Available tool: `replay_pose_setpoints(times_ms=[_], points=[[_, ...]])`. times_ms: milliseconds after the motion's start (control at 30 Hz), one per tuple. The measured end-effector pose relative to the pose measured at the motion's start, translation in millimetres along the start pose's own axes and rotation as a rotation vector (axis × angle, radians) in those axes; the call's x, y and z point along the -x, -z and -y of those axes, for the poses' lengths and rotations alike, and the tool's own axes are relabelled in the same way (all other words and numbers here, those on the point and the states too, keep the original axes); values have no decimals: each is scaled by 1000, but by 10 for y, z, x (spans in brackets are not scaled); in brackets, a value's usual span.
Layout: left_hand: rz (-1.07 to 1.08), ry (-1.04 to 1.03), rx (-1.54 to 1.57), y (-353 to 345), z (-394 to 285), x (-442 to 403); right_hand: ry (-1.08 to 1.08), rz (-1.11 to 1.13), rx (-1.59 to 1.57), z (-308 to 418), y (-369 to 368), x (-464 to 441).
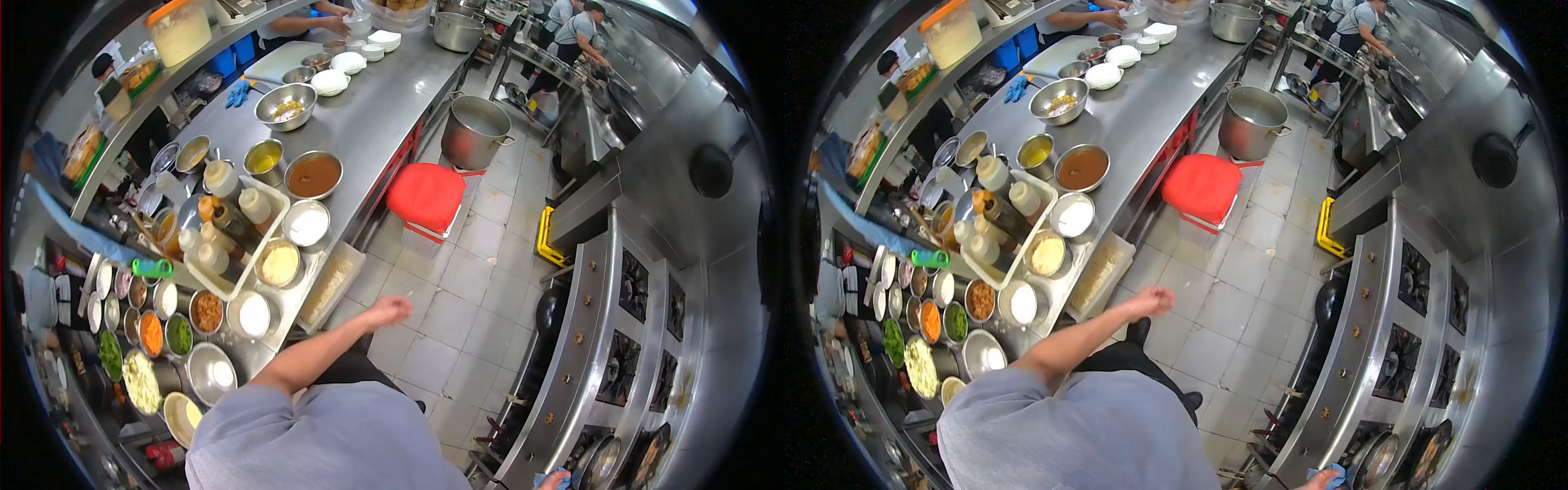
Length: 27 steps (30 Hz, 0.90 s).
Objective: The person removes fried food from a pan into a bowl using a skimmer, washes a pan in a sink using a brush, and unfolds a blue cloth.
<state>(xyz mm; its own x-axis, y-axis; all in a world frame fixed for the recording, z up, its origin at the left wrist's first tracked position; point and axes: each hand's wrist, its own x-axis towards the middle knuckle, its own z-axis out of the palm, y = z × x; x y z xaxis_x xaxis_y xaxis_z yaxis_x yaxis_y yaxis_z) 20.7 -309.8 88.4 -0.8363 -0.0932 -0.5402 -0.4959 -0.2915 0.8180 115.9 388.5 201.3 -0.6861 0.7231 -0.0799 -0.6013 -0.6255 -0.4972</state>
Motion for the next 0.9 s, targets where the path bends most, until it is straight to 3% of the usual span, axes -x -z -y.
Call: replay_pose_setpoints(times_ms=[67, 100, 133, 167, 200, 233, 267, 300, 333, 400, 433, 467, 500, 533, 567, 633, 767, 900], points=[[-14, -194, 11, 248, -773, -321, -223, -278, 182, -515, 693, -487], [-113, -310, 57, 423, -1059, -629, -203, -226, 443, -1148, -345, 649], [-196, -425, 108, 594, -1478, -757, -487, 4, 500, -1298, 52, 594], [-289, -591, 223, 840, -1766, -1020, -777, 117, 557, -1662, -331, 1109], [-325, -537, 252, 1159, -2078, -1221, -944, 86, 721, -1945, -63, 1282], [-466, -504, 352, 1390, -2374, -1312, -1018, 176, 810, -2153, 251, 1577], [-650, -550, 366, 1757, -2498, -1602, -1046, 203, 1089, -2326, 213, 2031], [-711, -565, 391, 2127, -2601, -1761, -1160, 283, 1244, -2497, 684, 2214], [-758, -549, 325, 2544, -2688, -1868, -1199, 326, 1447, -2570, 811, 2451], [-1082, -569, 361, 3366, -2765, -2129, -1222, 344, 1629, -2664, 851, 2707], [-1164, -712, 539, 3736, -2734, -2228, -1218, 323, 1680, -2615, 840, 2761], [-1299, -523, 356, 4391, -2687, -2405, -1209, 290, 1710, -2544, 804, 2796], [-1353, -344, 413, 4201, -2906, -1909, -1194, 261, 1732, -2486, 760, 2809], [-1440, -345, 595, 4316, -2961, -1855, -1177, 227, 1747, -2413, 723, 2817], [-1397, -334, 685, 4090, -3145, -1534, -1161, 193, 1754, -2367, 695, 2824], [-1419, -310, 739, 4526, -3069, -1700, -1131, 137, 1766, -2284, 625, 2829], [-1612, -153, 579, 5062, -2909, -1905, -1102, 72, 1773, -2184, 525, 2839], [-1615, -134, 535, 4863, -2893, -1861, -1106, 67, 1756, -2298, 370, 2761]])
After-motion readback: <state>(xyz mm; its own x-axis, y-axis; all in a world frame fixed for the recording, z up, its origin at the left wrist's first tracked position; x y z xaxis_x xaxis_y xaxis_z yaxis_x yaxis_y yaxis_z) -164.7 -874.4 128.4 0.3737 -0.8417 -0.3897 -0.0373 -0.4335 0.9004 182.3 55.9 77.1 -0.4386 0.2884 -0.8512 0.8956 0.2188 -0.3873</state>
